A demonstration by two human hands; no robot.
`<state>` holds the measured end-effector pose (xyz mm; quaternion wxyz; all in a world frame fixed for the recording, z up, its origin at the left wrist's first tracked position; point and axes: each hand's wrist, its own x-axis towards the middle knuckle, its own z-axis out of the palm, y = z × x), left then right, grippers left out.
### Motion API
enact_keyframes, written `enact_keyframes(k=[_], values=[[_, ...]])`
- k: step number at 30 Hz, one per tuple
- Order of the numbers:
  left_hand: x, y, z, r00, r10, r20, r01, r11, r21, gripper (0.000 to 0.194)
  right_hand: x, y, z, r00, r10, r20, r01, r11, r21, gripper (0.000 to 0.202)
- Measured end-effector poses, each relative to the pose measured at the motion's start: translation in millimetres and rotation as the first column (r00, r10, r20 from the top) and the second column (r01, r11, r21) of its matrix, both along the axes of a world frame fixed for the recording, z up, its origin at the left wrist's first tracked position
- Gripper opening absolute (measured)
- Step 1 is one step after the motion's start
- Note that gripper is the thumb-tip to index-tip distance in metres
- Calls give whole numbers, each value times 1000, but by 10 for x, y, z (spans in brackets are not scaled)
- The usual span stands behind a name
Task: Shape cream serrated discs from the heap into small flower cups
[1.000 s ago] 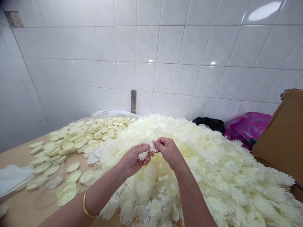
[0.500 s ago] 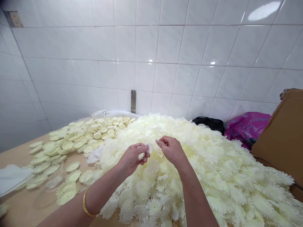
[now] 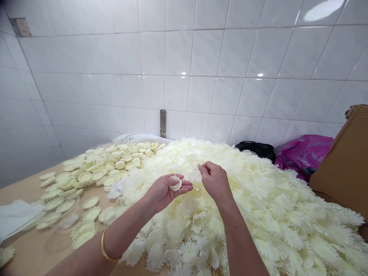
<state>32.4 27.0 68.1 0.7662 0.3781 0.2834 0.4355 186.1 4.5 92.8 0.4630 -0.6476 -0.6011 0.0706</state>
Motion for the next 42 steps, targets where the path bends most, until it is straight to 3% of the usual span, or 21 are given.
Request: enact_keyframes(k=[6,11,20,26,30,34,37,40,42], values=[[1,-54,7,984,-4,-179,27,992,126,2,-51,-29,35,993,82,-79,-85,996,-33,27],[-32,-52,-5,962,-37,-270,109,960,257,15,-78,-79,81,990,95,-108,-99,995,-23,27],[-27,-12,-92,963,41,-265,45,949,312,31,-154,-118,98,968,184,-173,-197,979,-59,27],[-29,39,-122,946,112,-303,-1,940,342,44,-216,-122,103,941,254,-226,-277,958,-78,39],[-13,33,-117,947,100,-306,10,941,337,50,-276,-111,85,898,352,-263,-388,916,-103,42],[-8,-16,-63,950,67,-304,30,952,304,53,-327,-92,41,820,468,-330,-520,850,-87,31],[-24,-36,-6,964,5,-264,54,975,215,54,-297,-68,14,874,397,-282,-433,898,-78,25],[-43,-29,27,981,-99,-164,130,974,186,39,-192,-36,8,980,165,-110,-175,981,-86,22],[-44,-25,23,981,-144,-130,168,965,201,24,-110,-19,13,998,40,-38,-43,996,-78,19]])
